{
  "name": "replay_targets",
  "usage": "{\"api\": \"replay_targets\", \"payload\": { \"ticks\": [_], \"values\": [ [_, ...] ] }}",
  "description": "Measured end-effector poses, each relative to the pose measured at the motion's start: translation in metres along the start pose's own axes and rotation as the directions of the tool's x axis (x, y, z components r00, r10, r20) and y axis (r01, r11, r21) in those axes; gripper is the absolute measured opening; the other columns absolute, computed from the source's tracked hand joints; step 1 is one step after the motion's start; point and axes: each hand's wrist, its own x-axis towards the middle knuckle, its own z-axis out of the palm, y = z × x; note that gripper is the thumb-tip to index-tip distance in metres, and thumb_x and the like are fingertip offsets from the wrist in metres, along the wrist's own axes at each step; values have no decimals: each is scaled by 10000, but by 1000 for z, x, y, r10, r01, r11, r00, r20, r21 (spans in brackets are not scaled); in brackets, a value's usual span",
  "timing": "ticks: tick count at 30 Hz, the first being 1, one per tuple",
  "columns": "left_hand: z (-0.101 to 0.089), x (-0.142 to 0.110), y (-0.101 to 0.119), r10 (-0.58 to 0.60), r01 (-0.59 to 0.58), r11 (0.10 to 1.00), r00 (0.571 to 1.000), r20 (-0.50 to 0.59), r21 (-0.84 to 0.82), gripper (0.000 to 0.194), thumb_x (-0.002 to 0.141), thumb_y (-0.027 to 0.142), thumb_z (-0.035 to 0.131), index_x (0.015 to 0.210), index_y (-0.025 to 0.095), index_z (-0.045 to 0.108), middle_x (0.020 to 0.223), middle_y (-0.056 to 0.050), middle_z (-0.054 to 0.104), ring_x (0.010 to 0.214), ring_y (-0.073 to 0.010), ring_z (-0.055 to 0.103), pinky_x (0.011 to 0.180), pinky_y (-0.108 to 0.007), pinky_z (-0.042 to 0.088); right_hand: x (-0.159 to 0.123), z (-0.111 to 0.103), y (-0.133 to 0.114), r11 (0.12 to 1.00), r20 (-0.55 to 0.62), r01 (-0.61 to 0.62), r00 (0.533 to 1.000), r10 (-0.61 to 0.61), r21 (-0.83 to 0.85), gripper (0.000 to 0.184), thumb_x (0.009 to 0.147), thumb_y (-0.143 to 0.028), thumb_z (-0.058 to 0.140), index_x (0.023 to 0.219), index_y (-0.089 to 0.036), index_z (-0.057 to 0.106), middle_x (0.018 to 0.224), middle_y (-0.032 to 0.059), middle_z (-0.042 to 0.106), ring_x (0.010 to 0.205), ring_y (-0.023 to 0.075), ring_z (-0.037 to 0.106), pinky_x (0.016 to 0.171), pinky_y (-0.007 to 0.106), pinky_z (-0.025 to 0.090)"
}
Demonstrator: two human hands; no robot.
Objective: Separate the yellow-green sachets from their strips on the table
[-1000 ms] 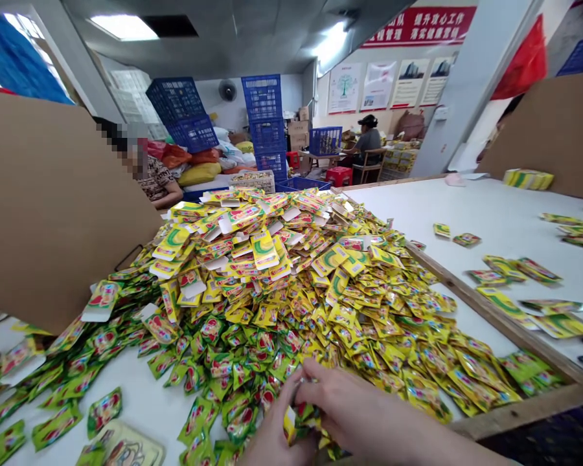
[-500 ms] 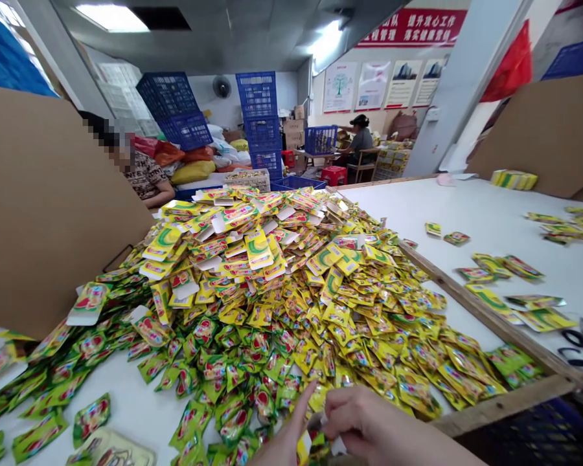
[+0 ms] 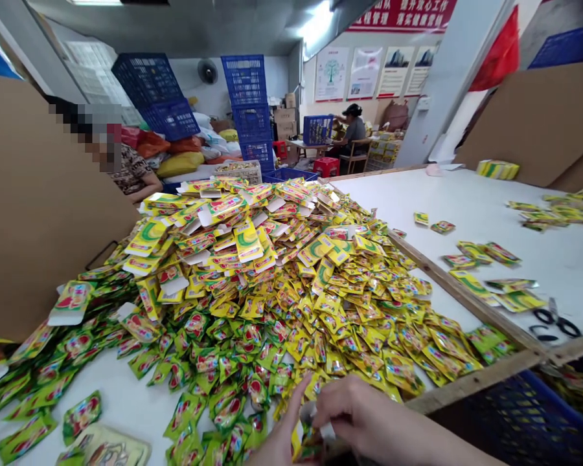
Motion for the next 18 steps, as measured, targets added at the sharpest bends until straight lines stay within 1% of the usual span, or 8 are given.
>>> {"api": "replay_targets", "payload": {
  "ticks": [4,8,11,13,14,16,17,18],
  "values": [
    [1,4,-5,-20,21,1000,999,39,-11,959,641,194,646,1421,149,91,1457,-136,274,1317,-268,297,1092,-414,179,-5,-7,3,1000,141,25,990,-25,1,396,714,5,448,931,-203,705,796,5,701,714,115,615,696,175,435],
    [4,9,0,-41,43,993,999,24,-110,1024,591,167,674,1422,163,76,1435,-118,326,1303,-259,324,1089,-389,195,-10,-10,1,1000,248,5,969,-7,10,366,742,-90,521,1063,-206,652,711,-16,676,557,94,557,509,150,386],
    [8,15,14,-41,47,992,998,55,-120,1069,585,173,696,1422,180,32,1354,-103,450,1286,-265,349,1069,-391,250,-16,-11,2,1000,125,-27,992,26,3,313,678,-53,562,927,-190,694,761,1,687,640,119,590,571,172,416],
    [3,19,22,28,-19,993,997,68,-118,1125,596,224,720,1416,196,-49,1317,-107,492,1248,-269,407,1028,-397,325,-27,-27,9,999,-41,-52,998,52,-1,237,738,-73,514,823,-198,697,760,8,687,699,139,609,641,208,445],
    [-2,21,25,67,-66,996,998,16,-68,1103,612,264,722,1418,214,-29,1343,-112,463,1249,-272,406,1019,-398,339,-35,-43,15,997,-149,-75,986,71,-26,227,785,-116,484,815,-208,689,759,13,685,707,150,613,646,228,453],
    [-16,25,25,153,-113,974,966,-207,194,850,691,339,662,1400,245,203,1380,-111,414,1266,-278,377,1029,-414,323,-54,-84,31,969,-437,-193,893,109,-152,223,841,-236,445,859,-218,666,791,39,682,697,181,613,601,268,457],
    [-25,27,22,203,-69,925,921,-332,373,648,746,360,596,1337,239,359,1354,-118,441,1250,-286,391,1024,-435,323,-63,-106,40,914,-580,-319,805,122,-250,236,847,-273,429,888,-214,654,840,60,678,664,190,607,556,280,443],
    [-32,30,18,249,21,844,868,-429,535,488,789,367,529,1249,216,478,1294,-136,493,1209,-301,427,1001,-463,340,-70,-125,48,809,-739,-492,665,111,-321,242,839,-293,430,900,-199,644,874,86,673,618,200,599,521,296,426]
  ]
}}
